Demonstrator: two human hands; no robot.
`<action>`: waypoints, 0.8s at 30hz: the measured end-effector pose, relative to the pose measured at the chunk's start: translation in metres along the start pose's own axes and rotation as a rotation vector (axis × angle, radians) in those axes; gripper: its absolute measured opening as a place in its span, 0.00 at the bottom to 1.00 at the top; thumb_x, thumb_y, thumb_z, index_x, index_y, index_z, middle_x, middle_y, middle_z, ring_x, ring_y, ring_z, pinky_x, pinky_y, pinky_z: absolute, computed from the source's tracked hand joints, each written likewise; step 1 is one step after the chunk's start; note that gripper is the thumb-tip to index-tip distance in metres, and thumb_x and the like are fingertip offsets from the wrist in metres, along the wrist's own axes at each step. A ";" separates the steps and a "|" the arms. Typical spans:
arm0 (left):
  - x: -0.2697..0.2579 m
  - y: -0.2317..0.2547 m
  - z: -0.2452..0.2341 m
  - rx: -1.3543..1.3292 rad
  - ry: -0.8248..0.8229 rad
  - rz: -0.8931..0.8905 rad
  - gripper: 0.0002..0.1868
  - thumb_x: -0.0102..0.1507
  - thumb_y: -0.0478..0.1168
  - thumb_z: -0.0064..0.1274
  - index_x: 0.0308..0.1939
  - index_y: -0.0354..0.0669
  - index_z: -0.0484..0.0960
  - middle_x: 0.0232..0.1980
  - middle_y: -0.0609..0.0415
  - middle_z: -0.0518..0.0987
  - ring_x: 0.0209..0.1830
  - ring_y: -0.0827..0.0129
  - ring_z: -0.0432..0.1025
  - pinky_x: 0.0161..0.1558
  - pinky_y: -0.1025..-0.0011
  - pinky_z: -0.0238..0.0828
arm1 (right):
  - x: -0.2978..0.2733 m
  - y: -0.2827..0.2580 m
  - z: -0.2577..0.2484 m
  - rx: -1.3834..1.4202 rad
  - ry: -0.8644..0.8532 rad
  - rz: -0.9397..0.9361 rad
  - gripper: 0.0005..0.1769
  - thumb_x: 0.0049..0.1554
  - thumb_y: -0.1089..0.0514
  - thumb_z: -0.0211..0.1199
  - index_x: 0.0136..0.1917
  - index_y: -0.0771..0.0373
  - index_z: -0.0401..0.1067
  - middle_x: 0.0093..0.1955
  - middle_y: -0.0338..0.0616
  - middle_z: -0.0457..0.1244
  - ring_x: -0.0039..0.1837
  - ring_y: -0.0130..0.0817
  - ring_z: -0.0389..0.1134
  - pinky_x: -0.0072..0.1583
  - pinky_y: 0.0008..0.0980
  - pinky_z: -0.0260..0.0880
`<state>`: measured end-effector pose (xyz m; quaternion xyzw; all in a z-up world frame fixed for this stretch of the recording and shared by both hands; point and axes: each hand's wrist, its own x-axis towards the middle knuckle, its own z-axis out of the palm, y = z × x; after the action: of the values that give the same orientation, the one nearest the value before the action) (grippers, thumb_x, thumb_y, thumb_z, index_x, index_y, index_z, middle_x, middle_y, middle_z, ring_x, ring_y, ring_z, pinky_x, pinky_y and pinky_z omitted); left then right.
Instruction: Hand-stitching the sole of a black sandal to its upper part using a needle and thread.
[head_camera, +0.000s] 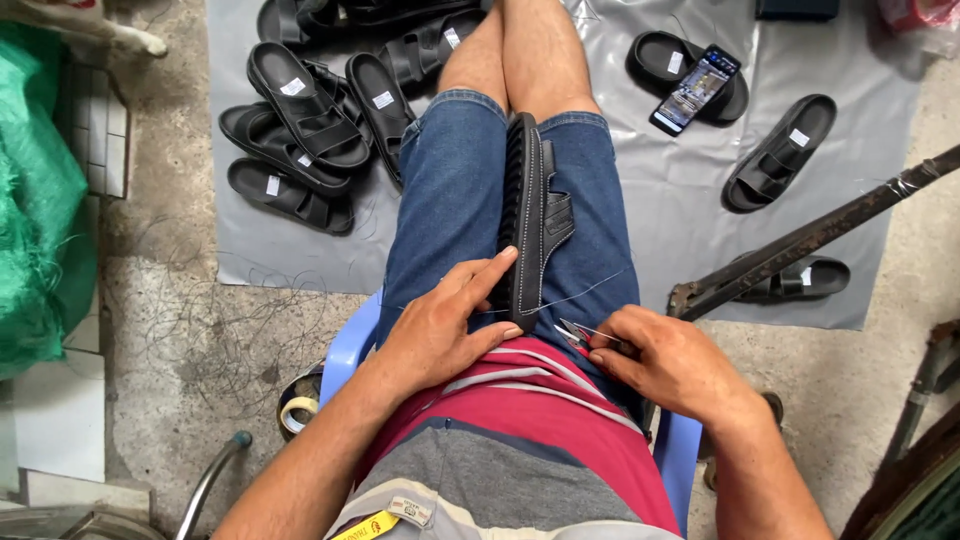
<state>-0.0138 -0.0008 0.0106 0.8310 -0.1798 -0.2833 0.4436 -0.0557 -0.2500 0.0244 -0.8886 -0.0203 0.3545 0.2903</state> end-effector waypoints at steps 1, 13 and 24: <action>-0.001 -0.003 0.000 0.004 -0.001 0.001 0.38 0.55 0.45 0.54 0.67 0.54 0.54 0.55 0.46 0.69 0.41 0.55 0.73 0.37 0.58 0.71 | 0.001 -0.002 -0.002 0.002 0.003 -0.001 0.07 0.46 0.51 0.61 0.38 0.52 0.68 0.36 0.42 0.64 0.44 0.47 0.68 0.44 0.43 0.68; -0.014 -0.018 0.001 0.059 0.097 0.016 0.22 0.60 0.41 0.46 0.59 0.53 0.68 0.32 0.52 0.74 0.31 0.52 0.72 0.30 0.60 0.70 | 0.010 -0.013 -0.010 -0.061 -0.014 -0.060 0.10 0.45 0.49 0.61 0.39 0.53 0.67 0.36 0.47 0.64 0.44 0.49 0.68 0.43 0.47 0.68; -0.005 -0.003 0.006 -0.003 0.083 0.142 0.32 0.57 0.44 0.52 0.64 0.49 0.61 0.61 0.44 0.63 0.47 0.46 0.70 0.41 0.56 0.70 | 0.028 -0.036 -0.017 -0.083 0.067 -0.338 0.18 0.47 0.45 0.61 0.51 0.47 0.67 0.48 0.37 0.63 0.47 0.45 0.67 0.44 0.45 0.69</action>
<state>-0.0208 -0.0002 0.0068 0.8265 -0.2192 -0.2168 0.4709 -0.0179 -0.2216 0.0361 -0.8950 -0.1742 0.2699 0.3094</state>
